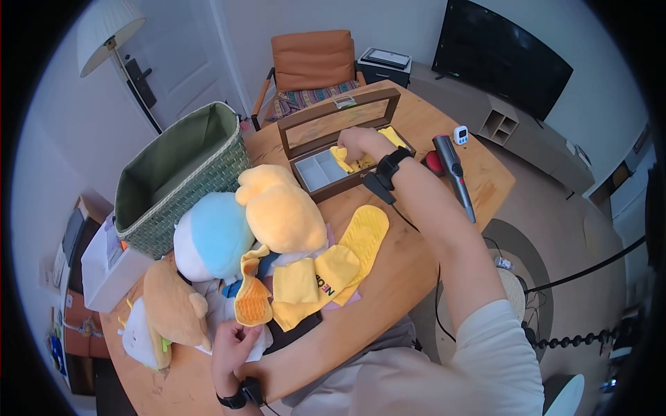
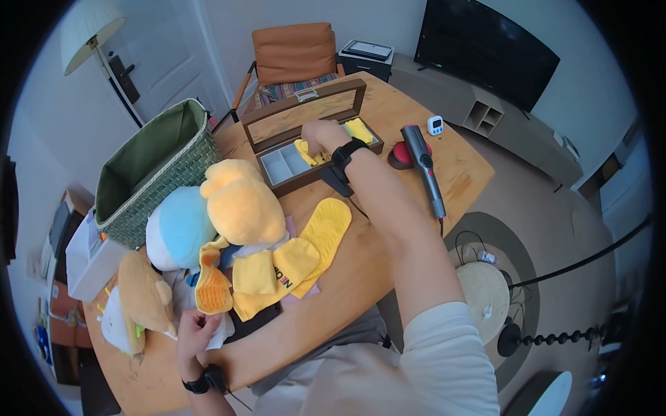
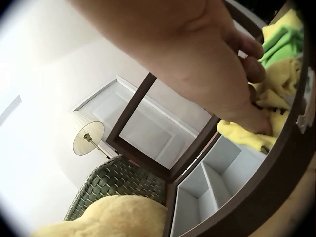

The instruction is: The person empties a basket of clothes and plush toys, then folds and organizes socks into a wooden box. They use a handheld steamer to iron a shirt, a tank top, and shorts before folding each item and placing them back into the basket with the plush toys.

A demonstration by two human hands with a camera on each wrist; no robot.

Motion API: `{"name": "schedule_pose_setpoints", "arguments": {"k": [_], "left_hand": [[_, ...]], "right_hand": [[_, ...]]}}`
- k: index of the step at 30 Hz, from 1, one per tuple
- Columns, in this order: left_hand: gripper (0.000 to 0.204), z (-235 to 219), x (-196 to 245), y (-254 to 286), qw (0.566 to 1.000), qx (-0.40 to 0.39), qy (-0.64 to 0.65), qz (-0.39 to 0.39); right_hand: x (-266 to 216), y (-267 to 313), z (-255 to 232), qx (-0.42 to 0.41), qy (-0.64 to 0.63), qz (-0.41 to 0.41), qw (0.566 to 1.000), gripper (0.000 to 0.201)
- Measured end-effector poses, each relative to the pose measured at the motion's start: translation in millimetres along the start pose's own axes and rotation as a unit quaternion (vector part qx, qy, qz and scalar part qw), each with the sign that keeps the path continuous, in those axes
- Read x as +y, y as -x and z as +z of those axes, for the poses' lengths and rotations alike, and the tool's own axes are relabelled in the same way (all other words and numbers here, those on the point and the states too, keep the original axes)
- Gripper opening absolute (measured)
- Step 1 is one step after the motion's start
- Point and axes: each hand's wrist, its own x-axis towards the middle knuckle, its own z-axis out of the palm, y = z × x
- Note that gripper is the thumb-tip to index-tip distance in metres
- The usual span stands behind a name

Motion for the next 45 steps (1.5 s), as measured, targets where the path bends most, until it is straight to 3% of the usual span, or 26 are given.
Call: {"name": "schedule_pose_setpoints", "arguments": {"k": [2,6,8,9,11,12,15,19,22,24,28,30,34,36,37,39,43,45], "left_hand": [[0.027,-0.3,-1.9,0.0,1.0,0.001,0.004,-0.002],[0.027,-0.3,0.4,1.4,1.0,-0.002,0.009,-0.012],[0.027,-0.6,-0.8,1.0,1.0,0.0,0.006,-0.014],[0.027,-0.4,-1.1,0.9,1.0,0.0,-0.001,-0.015],[0.028,-0.4,1.4,0.7,1.0,0.002,0.006,-0.017],[0.028,-0.6,2.2,0.8,1.0,0.0,0.01,-0.018],[0.028,-0.6,-2.4,0.1,1.0,-0.001,0.017,-0.021],[0.029,-0.8,-0.9,-0.5,0.999,-0.005,0.028,-0.02],[0.03,-1.5,-1.5,-0.3,0.999,-0.01,0.042,-0.03],[0.031,-1.0,0.8,0.2,0.999,-0.003,0.031,-0.034],[0.031,0.7,4.6,0.2,0.999,-0.003,0.033,-0.029],[0.031,0.5,3.0,0.1,0.999,0.003,0.021,-0.036],[0.032,0.0,-1.6,0.0,1.0,0.004,0.017,-0.022],[0.032,-0.4,0.4,-0.1,1.0,0.004,0.011,-0.027],[0.032,-0.6,1.1,-0.2,1.0,0.005,0.011,-0.027],[0.032,-0.4,1.7,-0.1,0.999,0.005,0.012,-0.03],[0.032,0.1,-1.1,0.0,0.999,0.004,0.017,-0.027],[0.032,-0.1,-1.9,-0.1,0.999,0.001,0.014,-0.031]], "right_hand": [[13.3,-4.9,-4.3,0.018,-0.065,-0.065,0.996,0.043],[31.7,17.7,-33.6,0.011,-0.182,-0.1,0.978,0.038],[35.7,36.1,-47.0,0.038,-0.46,-0.158,0.873,0.037],[37.8,41.8,-51.9,0.036,-0.458,-0.16,0.873,0.037],[32.4,57.1,-65.9,0.145,-0.252,-0.233,0.928,0.038],[23.2,71.2,-70.0,0.096,-0.372,-0.177,0.906,0.042],[-1.3,101.3,-86.9,0.126,-0.377,-0.117,0.91,0.033],[-6.2,112.4,-81.4,0.114,-0.306,-0.126,0.937,0.038],[-4.1,112.4,-73.0,0.141,-0.312,-0.139,0.929,0.034],[-5.7,115.2,-69.8,0.308,-0.262,-0.148,0.903,0.029],[-31.3,147.3,-79.2,0.276,-0.252,-0.178,0.911,0.023],[-33.6,147.9,-73.7,0.388,-0.128,-0.292,0.865,0.019],[-37.4,151.2,-79.0,0.333,-0.174,-0.278,0.884,0.02],[-35.4,146.3,-78.6,0.265,-0.296,-0.255,0.881,0.022],[-32.8,141.3,-77.4,0.266,-0.295,-0.256,0.881,0.022],[-26.9,131.7,-74.3,0.245,-0.422,-0.225,0.843,0.024],[-32.5,144.8,-79.1,0.272,-0.413,-0.193,0.847,0.028],[-36.6,158.2,-81.8,0.083,-0.364,-0.253,0.893,0.022]]}}
